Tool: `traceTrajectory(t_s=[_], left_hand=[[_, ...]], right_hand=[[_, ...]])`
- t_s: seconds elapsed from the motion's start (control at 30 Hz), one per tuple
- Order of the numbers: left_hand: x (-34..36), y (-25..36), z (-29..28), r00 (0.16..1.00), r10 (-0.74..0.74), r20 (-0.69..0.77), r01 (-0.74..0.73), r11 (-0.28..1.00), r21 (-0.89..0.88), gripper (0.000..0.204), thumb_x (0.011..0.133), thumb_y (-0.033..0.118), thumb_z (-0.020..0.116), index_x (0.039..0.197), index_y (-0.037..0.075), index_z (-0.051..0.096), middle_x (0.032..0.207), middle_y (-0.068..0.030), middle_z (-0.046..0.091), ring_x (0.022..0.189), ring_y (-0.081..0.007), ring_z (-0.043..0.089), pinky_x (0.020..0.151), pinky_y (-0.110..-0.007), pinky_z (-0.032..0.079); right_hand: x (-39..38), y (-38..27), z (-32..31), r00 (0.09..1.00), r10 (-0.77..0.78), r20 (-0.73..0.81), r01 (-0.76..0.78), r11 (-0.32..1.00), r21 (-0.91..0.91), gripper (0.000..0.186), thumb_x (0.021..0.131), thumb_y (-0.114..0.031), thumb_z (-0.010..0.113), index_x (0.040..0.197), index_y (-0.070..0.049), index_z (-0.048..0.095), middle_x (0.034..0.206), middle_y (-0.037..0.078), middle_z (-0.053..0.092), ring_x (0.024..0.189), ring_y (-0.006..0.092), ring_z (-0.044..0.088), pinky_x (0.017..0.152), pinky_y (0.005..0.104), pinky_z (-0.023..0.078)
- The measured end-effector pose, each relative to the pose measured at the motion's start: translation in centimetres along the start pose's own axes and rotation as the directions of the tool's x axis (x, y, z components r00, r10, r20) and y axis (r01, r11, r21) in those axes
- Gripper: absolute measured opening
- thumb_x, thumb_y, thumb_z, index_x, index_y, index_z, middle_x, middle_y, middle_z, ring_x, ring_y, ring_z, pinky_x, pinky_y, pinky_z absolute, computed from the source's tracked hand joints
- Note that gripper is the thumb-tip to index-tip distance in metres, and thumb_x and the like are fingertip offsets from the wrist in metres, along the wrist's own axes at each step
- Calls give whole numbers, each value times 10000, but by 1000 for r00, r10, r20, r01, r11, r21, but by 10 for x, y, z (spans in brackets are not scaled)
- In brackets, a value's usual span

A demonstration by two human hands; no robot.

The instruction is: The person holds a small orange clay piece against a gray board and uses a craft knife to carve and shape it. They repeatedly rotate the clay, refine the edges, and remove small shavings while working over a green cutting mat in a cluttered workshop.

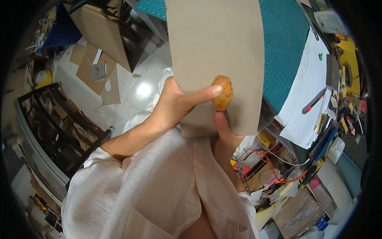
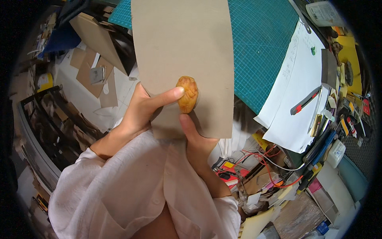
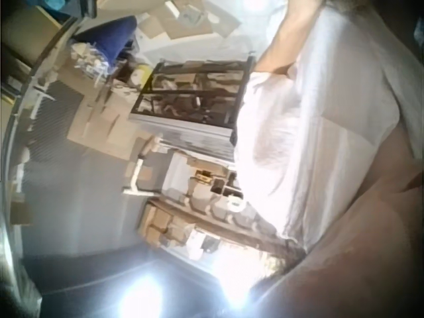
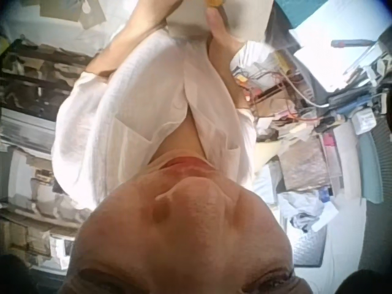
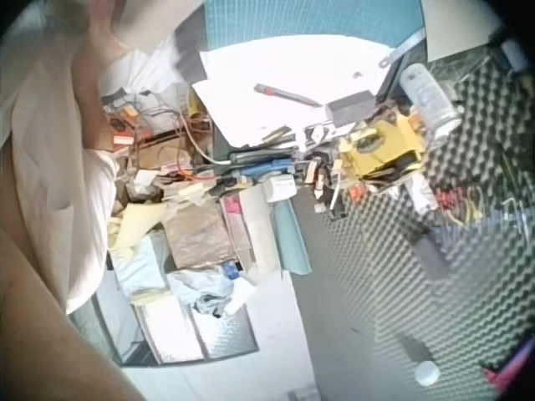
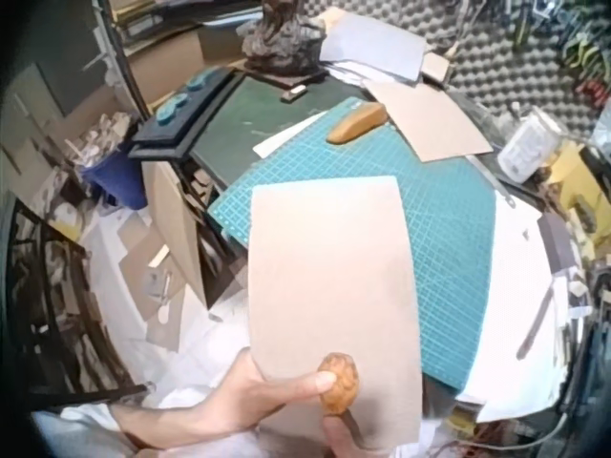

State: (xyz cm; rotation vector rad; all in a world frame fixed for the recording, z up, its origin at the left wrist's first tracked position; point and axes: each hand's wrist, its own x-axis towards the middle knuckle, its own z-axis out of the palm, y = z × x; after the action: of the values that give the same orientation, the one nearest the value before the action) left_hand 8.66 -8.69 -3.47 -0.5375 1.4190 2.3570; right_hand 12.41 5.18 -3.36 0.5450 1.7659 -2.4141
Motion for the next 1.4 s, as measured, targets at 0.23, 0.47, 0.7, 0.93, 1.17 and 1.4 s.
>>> traceTrajectory(t_s=[0.23,0.47,0.7,0.93,1.17,1.4], left_hand=[[-3,2,1,1000,8,2,-8,1000,-9,543,810,168,739,1262,-11,498,1166,-91,581,1086,-173,543,933,-322,425],[-2,1,-5,999,3,48,-3,1000,-12,546,810,182,749,1262,-8,508,1181,-91,591,1092,-172,554,944,-326,435],[8,1,-19,980,2,198,-29,990,138,470,810,168,754,1206,3,562,1107,-73,638,1016,-157,602,870,-304,490],[10,4,-16,978,-24,209,-9,988,154,472,805,184,760,1197,6,566,1099,-65,637,1007,-145,594,874,-309,485],[8,3,-17,978,47,203,-82,982,169,352,888,241,680,1140,5,611,1055,-69,659,995,-141,600,875,-302,479],[6,7,-15,981,36,188,-62,989,133,330,875,231,700,1109,8,638,1033,-69,676,980,-140,612,862,-300,485]], right_hand=[[1,-5,1,999,-21,27,24,994,-103,561,768,59,705,1278,9,477,1217,94,555,1110,199,539,966,315,416],[-5,13,-38,998,8,-65,9,966,259,495,917,-226,586,1318,20,433,1240,128,547,1096,225,564,944,339,452],[25,-67,-40,956,159,245,-91,959,-267,575,812,-45,715,1309,69,448,1144,164,615,1032,192,606,866,301,494],[37,-54,-14,972,146,184,-71,929,-363,437,756,-38,787,1116,29,548,1024,95,667,915,151,635,832,285,502],[37,-54,-14,971,158,180,-88,934,-346,445,760,-58,793,1125,28,554,1043,102,668,927,153,636,835,289,502],[37,-53,-13,973,137,184,-62,928,-366,449,770,-64,787,1138,30,547,1050,105,666,938,153,634,841,287,498]])
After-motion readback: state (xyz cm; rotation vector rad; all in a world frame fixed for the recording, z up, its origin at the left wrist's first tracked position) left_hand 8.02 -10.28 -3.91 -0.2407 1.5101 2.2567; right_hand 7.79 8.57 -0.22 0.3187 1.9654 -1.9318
